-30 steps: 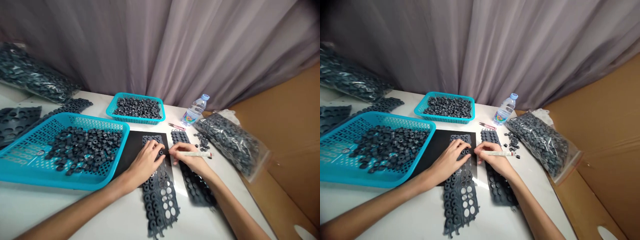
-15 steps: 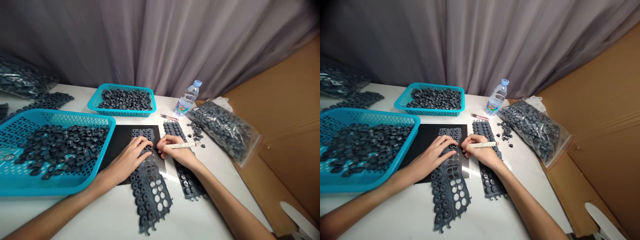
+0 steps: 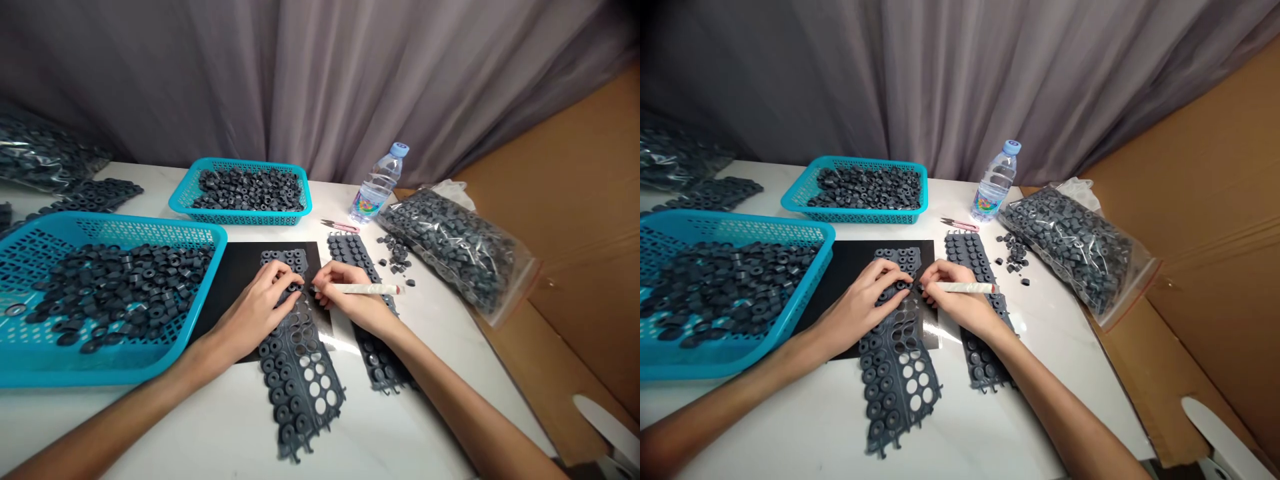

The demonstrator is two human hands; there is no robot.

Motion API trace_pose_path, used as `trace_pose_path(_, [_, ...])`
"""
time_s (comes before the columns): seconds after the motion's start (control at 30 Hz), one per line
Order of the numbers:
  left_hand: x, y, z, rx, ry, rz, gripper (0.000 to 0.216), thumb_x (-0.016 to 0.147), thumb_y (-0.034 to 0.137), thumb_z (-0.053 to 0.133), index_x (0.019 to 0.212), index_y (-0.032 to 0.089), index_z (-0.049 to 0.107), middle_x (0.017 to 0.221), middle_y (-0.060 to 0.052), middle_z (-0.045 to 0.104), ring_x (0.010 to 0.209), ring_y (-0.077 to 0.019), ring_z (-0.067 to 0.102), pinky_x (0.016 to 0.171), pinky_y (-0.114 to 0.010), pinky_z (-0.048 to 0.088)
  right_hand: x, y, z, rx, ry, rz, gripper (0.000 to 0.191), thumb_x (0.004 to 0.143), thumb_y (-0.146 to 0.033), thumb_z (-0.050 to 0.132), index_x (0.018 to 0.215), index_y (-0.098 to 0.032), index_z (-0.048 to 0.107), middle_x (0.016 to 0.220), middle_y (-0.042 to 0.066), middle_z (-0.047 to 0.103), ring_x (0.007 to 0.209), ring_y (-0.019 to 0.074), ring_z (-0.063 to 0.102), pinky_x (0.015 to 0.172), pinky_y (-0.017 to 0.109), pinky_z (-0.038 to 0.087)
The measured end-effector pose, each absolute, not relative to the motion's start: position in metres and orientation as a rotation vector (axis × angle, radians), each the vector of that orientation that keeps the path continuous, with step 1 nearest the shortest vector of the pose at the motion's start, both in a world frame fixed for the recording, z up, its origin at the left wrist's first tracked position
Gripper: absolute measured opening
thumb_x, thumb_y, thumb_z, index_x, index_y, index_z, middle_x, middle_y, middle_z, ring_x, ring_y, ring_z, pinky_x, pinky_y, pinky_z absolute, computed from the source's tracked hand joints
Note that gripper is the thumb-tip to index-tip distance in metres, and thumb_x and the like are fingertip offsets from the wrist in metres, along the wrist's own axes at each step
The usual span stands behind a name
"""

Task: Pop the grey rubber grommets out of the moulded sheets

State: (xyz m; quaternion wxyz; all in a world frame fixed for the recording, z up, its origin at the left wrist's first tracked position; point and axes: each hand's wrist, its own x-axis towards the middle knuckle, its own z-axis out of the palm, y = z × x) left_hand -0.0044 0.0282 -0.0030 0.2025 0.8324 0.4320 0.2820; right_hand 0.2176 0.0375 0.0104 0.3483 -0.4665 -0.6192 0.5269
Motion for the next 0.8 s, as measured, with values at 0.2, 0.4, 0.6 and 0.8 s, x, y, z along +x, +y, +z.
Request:
trace_pose_path(0.2, [-0.006, 0.028, -0.001, 2.298, 1.164, 0.802, 0.013, 0.101, 0.020, 0.056, 0.111, 0.023, 0.063, 0.112, -0.005, 0.063, 0.109, -0.0233, 0.061, 0.104, -0.040, 0.047, 0.217, 0.033, 0.017, -1.222, -1.931, 0.782, 0.031, 0.109, -0.036, 0.043, 0.090, -0.022, 0.064, 0.091, 0.005, 0.065, 0.090, 0.0214, 0.061, 0.088, 0.035, 0.049])
trace_pose_path(0.4, [-0.007, 0.028, -0.003, 2.283, 1.199, 0.860, 0.012, 0.100, 0.019, 0.057, 0.110, 0.023, 0.062, 0.111, -0.004, 0.064, 0.107, -0.0224, 0.062, 0.100, -0.038, 0.048, 0.216, 0.030, 0.010, -1.102, -2.224, 0.574, 0.027, 0.111, -0.026, 0.034, 0.110, -0.022, 0.060, 0.110, 0.011, 0.061, 0.104, 0.0257, 0.053, 0.097, 0.043, 0.046])
trace_pose_path(0.6, [-0.007, 0.027, -0.003, 2.208, 1.230, 0.937, 0.013, 0.097, 0.017, 0.061, 0.108, 0.023, 0.063, 0.106, -0.002, 0.065, 0.101, -0.0199, 0.062, 0.094, -0.035, 0.050, 0.215, 0.031, 0.006, -1.073, -2.305, 0.522, 0.008, 0.104, -0.028, 0.059, 0.104, -0.021, 0.064, 0.103, 0.010, 0.065, 0.096, 0.0262, 0.053, 0.088, 0.042, 0.047])
trace_pose_path(0.8, [-0.009, 0.025, -0.002, 2.193, 1.217, 0.974, 0.011, 0.097, 0.018, 0.062, 0.107, 0.023, 0.064, 0.105, -0.001, 0.066, 0.099, -0.0192, 0.062, 0.090, -0.034, 0.052, 0.215, 0.029, 0.009, -1.058, -2.273, 0.580, 0.010, 0.103, -0.025, 0.061, 0.095, -0.021, 0.064, 0.095, 0.007, 0.065, 0.090, 0.0236, 0.051, 0.084, 0.038, 0.045])
